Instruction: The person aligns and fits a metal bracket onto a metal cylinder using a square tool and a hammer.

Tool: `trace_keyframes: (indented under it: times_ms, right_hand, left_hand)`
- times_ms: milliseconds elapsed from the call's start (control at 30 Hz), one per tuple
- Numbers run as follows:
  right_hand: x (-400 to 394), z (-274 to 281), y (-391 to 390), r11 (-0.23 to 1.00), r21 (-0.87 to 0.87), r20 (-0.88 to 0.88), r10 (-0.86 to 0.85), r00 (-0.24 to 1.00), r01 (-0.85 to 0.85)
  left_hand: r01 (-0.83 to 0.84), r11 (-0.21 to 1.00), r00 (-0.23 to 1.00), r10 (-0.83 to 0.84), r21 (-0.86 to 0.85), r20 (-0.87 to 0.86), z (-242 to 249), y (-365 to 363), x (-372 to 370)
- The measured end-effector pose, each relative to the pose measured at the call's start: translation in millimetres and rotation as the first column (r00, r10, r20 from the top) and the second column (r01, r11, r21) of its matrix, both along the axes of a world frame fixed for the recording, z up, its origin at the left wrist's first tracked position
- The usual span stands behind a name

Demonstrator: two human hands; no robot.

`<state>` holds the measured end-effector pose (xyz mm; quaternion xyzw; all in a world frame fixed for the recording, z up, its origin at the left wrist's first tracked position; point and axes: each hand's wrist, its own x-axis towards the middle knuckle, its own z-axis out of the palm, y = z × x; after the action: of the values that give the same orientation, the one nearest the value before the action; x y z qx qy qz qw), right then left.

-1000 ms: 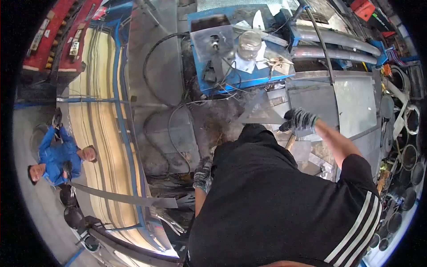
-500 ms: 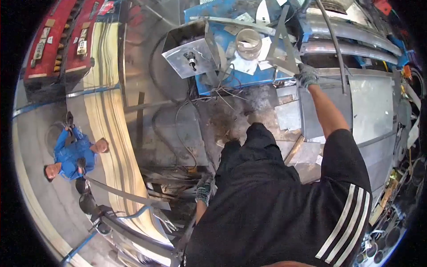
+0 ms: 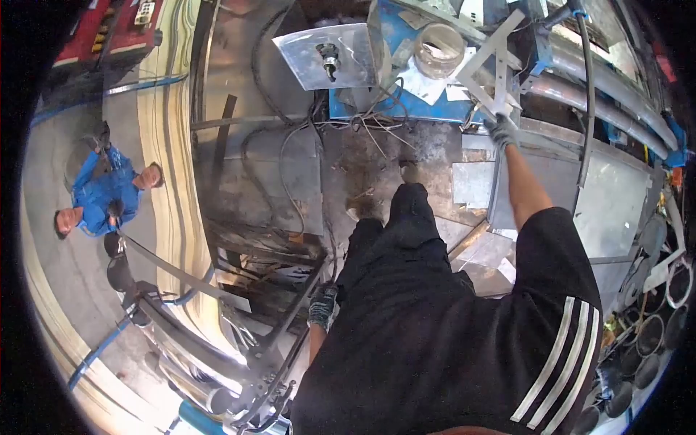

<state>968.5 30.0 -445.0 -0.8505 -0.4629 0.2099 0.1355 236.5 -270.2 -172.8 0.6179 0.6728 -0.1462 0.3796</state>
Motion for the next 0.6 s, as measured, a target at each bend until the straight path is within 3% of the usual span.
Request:
trace_keyframes:
  times_ms: [33, 67, 100, 133, 167, 200, 233, 267, 300, 333, 400, 433, 467, 533, 567, 600]
  right_hand:
    - [-17, 10, -9, 0.983, -0.184, 0.030, 0.032, 0.999, -0.026]
    - [-39, 21, -21, 0.985, -0.157, -0.002, 0.066, 0.998, -0.065]
    - [-62, 53, -31, 0.901, -0.415, -0.074, 0.109, 0.991, -0.130]
    - [-78, 32, -58, 0.968, -0.221, -0.065, 0.110, 0.992, -0.122]
    - [-71, -22, -74, 0.883, -0.290, 0.025, 0.393, 0.919, -0.370]
    - [-79, -30, -86, 0.840, -0.397, -0.200, 0.314, 0.928, -0.370]
    - [-88, -37, -98, 0.777, -0.512, -0.377, 0.180, 0.908, -0.367]
    - [-110, -21, -105, 0.717, -0.527, -0.405, 0.260, 0.877, -0.456]
    - [-132, -1, -109, 0.687, -0.488, -0.409, 0.365, 0.836, -0.539]
    - [-148, 18, -115, 0.661, -0.451, -0.419, 0.436, 0.796, -0.600]
    - [-171, 54, -112, 0.601, -0.412, -0.445, 0.523, 0.727, -0.685]
    - [-177, 62, -103, 0.570, -0.400, -0.451, 0.559, 0.696, -0.718]
    - [-188, 71, -92, 0.536, -0.394, -0.453, 0.594, 0.665, -0.747]
    - [-218, 86, -62, 0.468, -0.375, -0.456, 0.658, 0.599, -0.800]
    - [-231, 95, -50, 0.452, -0.367, -0.453, 0.676, 0.581, -0.813]
    - [-248, 102, -37, 0.425, -0.360, -0.447, 0.703, 0.554, -0.830]
  left_hand:
    - [-0.264, 0.962, 0.962, 0.268, -0.067, 0.053, 0, 0, 4]
    - [0.470, 0.882, 0.864, -0.453, 0.030, -0.221, -26, -19, -15]
    - [0.452, 0.891, 0.874, -0.433, 0.041, -0.221, -44, -24, -26]
    - [0.126, 0.926, 0.957, -0.208, 0.356, 0.201, -53, -23, -28]
    - [-0.127, 0.936, 0.950, 0.019, 0.330, 0.312, -42, -17, -18]
    - [-0.381, 0.875, 0.871, 0.231, 0.299, 0.433, -34, -17, -11]
    - [-0.433, 0.868, 0.874, 0.337, 0.243, 0.350, -21, -10, -4]
    - [-0.486, 0.853, 0.862, 0.435, 0.188, 0.259, -7, -4, 6]
    - [-0.456, 0.845, 0.873, 0.364, 0.279, 0.324, -20, -14, -4]
    - [-0.726, 0.666, 0.675, 0.642, 0.170, 0.365, -47, -28, -4]
    - [-0.953, 0.302, 0.246, 0.841, -0.040, 0.483, -44, -44, 10]
    - [-0.967, 0.220, 0.112, 0.819, -0.128, 0.563, -8, -52, 22]
    - [-0.988, 0.117, 0.036, 0.818, -0.104, 0.574, 11, -72, 33]
    - [-0.961, -0.189, -0.264, 0.842, -0.200, 0.470, 34, -105, 42]
    - [-0.956, -0.231, -0.290, 0.823, -0.179, 0.488, 22, -136, 25]
    - [-0.879, -0.390, -0.476, 0.727, -0.272, 0.494, -18, -188, 14]
